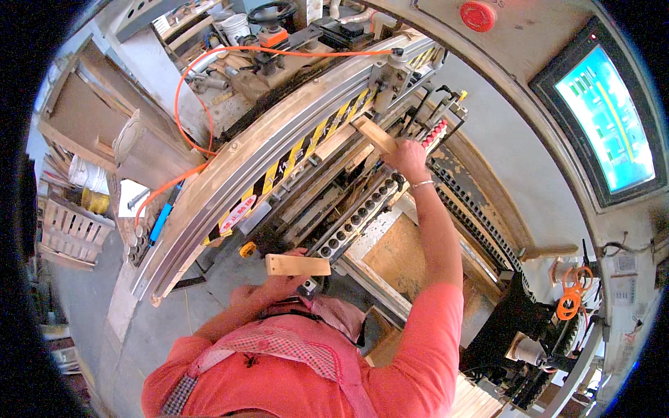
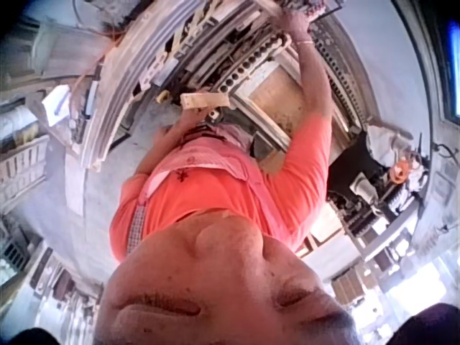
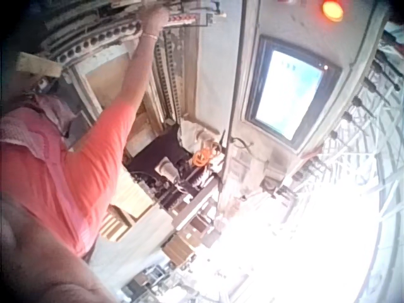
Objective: The person repeatedly picks up small wooden blocks from a stack, feeds them into a machine, and then places the processed blocks onto a table. The person handles the blocks one at a time in a continuous loop.
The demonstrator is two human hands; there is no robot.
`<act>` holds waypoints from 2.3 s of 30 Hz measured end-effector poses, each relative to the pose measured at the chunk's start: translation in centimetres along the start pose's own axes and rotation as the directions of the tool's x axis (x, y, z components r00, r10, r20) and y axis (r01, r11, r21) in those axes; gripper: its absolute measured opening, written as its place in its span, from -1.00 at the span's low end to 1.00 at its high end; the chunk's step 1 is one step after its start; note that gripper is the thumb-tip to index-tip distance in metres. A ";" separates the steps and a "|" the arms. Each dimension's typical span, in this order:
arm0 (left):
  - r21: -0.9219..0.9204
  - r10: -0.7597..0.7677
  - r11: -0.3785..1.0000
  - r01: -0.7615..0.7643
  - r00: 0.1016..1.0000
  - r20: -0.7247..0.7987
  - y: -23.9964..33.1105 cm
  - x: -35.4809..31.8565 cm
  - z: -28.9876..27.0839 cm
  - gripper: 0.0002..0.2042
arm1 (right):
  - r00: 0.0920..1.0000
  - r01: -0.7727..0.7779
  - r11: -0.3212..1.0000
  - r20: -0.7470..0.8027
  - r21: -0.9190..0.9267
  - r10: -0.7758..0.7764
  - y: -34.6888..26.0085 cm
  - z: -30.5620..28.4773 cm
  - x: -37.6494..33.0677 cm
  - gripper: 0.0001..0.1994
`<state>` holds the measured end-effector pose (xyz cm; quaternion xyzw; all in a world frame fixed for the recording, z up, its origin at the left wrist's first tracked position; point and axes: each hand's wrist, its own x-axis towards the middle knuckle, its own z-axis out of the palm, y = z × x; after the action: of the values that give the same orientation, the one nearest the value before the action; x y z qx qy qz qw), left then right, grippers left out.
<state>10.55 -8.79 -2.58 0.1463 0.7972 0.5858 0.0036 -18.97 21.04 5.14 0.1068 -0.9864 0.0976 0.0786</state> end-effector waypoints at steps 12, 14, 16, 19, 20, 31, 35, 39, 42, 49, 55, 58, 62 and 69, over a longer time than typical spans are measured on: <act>-0.093 -0.030 0.995 0.032 0.999 0.023 -1.1 -0.3 0.0 -0.52 | 0.989 0.056 0.990 0.146 -0.129 -0.037 0.4 2.7 3.2 -0.55; -0.083 -0.016 0.996 0.018 1.000 0.027 -1.3 -0.3 0.0 -0.52 | 0.989 0.009 0.997 0.150 -0.083 0.004 0.5 2.5 2.8 -0.54; -0.068 0.015 0.998 -0.014 1.000 0.013 -1.5 -0.3 0.1 -0.52 | 0.985 0.004 0.995 0.173 -0.095 0.013 1.6 3.5 3.2 -0.60; -0.084 0.068 0.994 -0.068 0.998 -0.007 -2.0 -0.2 0.3 -0.52 | 0.985 0.046 0.995 0.171 -0.089 -0.031 1.5 3.5 3.4 -0.66; -0.087 0.068 0.994 -0.068 0.998 -0.010 -1.9 -0.1 0.2 -0.53 | 0.983 0.043 0.995 0.184 -0.093 -0.025 1.3 3.2 3.5 -0.66; -0.071 0.015 0.997 -0.014 1.000 0.017 -0.8 0.2 0.0 -0.56 | 0.991 0.046 0.995 0.128 -0.084 -0.035 0.7 3.2 3.8 -0.63; -0.054 0.024 0.998 -0.023 1.000 0.009 -0.6 0.4 -0.1 -0.58 | 0.991 0.043 0.995 0.126 -0.085 -0.032 0.4 3.2 3.9 -0.60; -0.054 -0.030 0.998 0.030 1.000 0.010 0.3 0.5 -0.2 -0.58 | 0.985 0.041 0.992 0.170 -0.116 -0.021 0.2 3.6 4.5 -0.57; -0.098 -0.039 0.994 0.039 0.999 -0.003 0.0 0.4 0.0 -0.57 | 0.981 0.020 0.994 0.195 -0.106 0.002 0.0 3.4 4.7 -0.60; -0.116 -0.046 0.992 0.046 0.999 0.005 -0.5 0.3 0.0 -0.58 | 0.976 -0.047 0.994 0.207 -0.095 0.066 -0.8 2.9 4.9 -0.66; -0.121 0.013 0.993 -0.011 1.000 0.015 -0.5 0.4 -0.1 -0.57 | 0.984 -0.028 0.994 0.172 -0.107 0.046 -0.8 4.0 5.6 -0.66; -0.078 0.005 0.997 -0.003 1.000 0.023 -0.2 0.6 -0.2 -0.55 | 0.978 -0.039 0.994 0.200 -0.104 0.060 -0.8 4.0 5.7 -0.66; -0.095 -0.007 0.995 0.008 1.000 0.013 -0.4 0.4 -0.2 -0.54 | 0.974 -0.038 0.992 0.216 -0.121 0.064 -1.3 3.4 5.8 -0.65; -0.122 -0.037 0.992 0.039 0.999 0.018 -0.7 0.4 0.0 -0.53 | 0.983 0.003 0.995 0.183 -0.100 0.016 -0.6 3.6 5.6 -0.63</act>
<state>10.02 -8.84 -3.17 0.1352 0.7625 0.6320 0.0299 -24.68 18.58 2.71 0.1080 -0.9934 0.0380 -0.0079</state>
